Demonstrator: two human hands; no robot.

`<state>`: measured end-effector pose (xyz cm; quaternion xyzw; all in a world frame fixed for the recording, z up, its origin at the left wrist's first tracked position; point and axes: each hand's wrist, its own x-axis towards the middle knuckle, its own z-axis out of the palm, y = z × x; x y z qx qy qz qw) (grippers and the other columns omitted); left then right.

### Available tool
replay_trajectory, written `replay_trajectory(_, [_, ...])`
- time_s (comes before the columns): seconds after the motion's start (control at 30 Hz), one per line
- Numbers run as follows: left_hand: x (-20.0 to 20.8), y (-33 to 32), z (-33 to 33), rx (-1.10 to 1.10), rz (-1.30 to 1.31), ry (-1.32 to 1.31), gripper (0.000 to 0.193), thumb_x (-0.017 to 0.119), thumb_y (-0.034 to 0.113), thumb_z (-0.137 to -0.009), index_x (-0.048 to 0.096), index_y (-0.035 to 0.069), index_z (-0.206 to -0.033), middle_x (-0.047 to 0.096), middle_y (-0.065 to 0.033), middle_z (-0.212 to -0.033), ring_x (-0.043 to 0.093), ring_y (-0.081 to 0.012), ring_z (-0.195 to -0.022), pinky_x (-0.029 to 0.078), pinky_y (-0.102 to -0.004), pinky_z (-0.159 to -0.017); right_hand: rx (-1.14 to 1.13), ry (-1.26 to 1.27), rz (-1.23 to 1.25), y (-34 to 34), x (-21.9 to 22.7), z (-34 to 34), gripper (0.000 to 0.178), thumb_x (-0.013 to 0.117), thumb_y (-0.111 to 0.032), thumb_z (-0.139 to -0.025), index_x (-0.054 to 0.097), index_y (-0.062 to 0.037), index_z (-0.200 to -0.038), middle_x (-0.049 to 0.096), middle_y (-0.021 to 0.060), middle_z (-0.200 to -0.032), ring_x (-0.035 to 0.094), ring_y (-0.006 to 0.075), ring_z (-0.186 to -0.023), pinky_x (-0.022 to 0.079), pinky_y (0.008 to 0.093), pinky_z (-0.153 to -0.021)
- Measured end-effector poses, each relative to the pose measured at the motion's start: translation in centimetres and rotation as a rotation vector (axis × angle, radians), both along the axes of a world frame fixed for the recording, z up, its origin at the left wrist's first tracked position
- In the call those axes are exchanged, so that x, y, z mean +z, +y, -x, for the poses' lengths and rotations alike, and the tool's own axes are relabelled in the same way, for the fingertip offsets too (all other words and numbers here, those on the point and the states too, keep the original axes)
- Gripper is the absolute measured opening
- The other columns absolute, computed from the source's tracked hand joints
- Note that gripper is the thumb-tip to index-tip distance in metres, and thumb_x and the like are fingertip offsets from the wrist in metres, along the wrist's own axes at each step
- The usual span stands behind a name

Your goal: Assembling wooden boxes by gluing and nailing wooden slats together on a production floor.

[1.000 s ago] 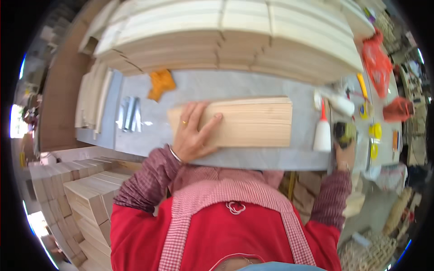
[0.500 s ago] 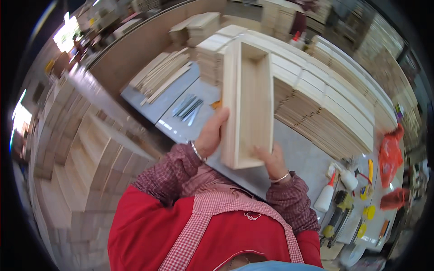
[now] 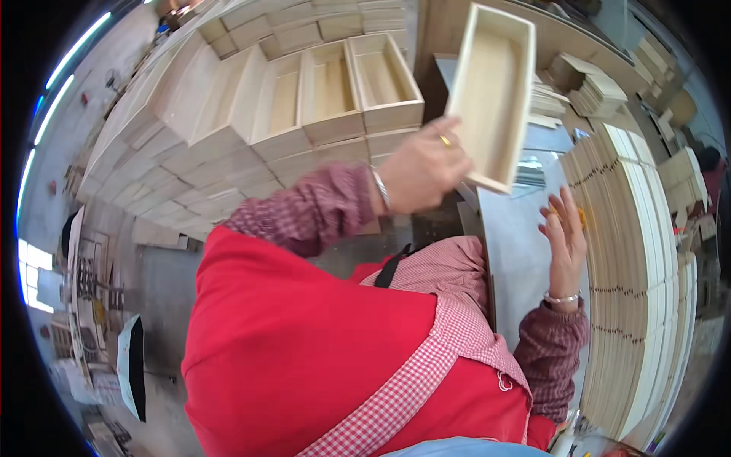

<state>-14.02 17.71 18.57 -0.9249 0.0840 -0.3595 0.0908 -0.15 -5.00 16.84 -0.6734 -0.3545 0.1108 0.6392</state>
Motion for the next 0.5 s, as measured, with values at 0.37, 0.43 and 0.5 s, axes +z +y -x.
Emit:
replay_trajectory(0.37, [5.7, 13.8, 17.3, 0.512, 0.212, 0.226, 0.023, 0.072, 0.015, -0.069, 0.059, 0.004, -0.084, 0.055, -0.0075, -0.071, 0.056, -0.0228, -0.071, 0.043, -0.0343, -0.096, 0.100, 0.253, 0.198, -2.6, -2.5, -0.4, 0.036, 0.057, -0.013, -0.088, 0.055, -0.0011, -0.122, 0.058, 0.0128, -0.113, 0.058, 0.0186, -0.095, 0.048, 0.0262, -0.077])
replay_trajectory(0.43, [5.6, 14.4, 18.9, 0.694, 0.312, 0.311, 0.029, 0.073, 0.018, -0.068, 0.059, 0.003, -0.089, 0.055, -0.0090, -0.074, 0.056, -0.0241, -0.072, 0.045, -0.0349, -0.089, 0.127, 0.285, 0.210, -3.0, -3.0, -0.1, 0.035, 0.057, -0.012, -0.088, 0.055, -0.0010, -0.121, 0.059, 0.0125, -0.112, 0.059, 0.0179, -0.092, 0.049, 0.0257, -0.075])
replay_trajectory(0.5, [5.2, 15.1, 20.2, 0.867, 0.413, 0.395, 0.035, 0.074, 0.021, -0.068, 0.060, 0.002, -0.093, 0.056, -0.0105, -0.077, 0.055, -0.0254, -0.074, 0.046, -0.0355, -0.081, 0.145, 0.318, 0.222, -3.5, -3.4, 0.3, 0.034, 0.057, -0.011, -0.088, 0.056, -0.0009, -0.120, 0.059, 0.0122, -0.110, 0.059, 0.0171, -0.090, 0.049, 0.0251, -0.074])
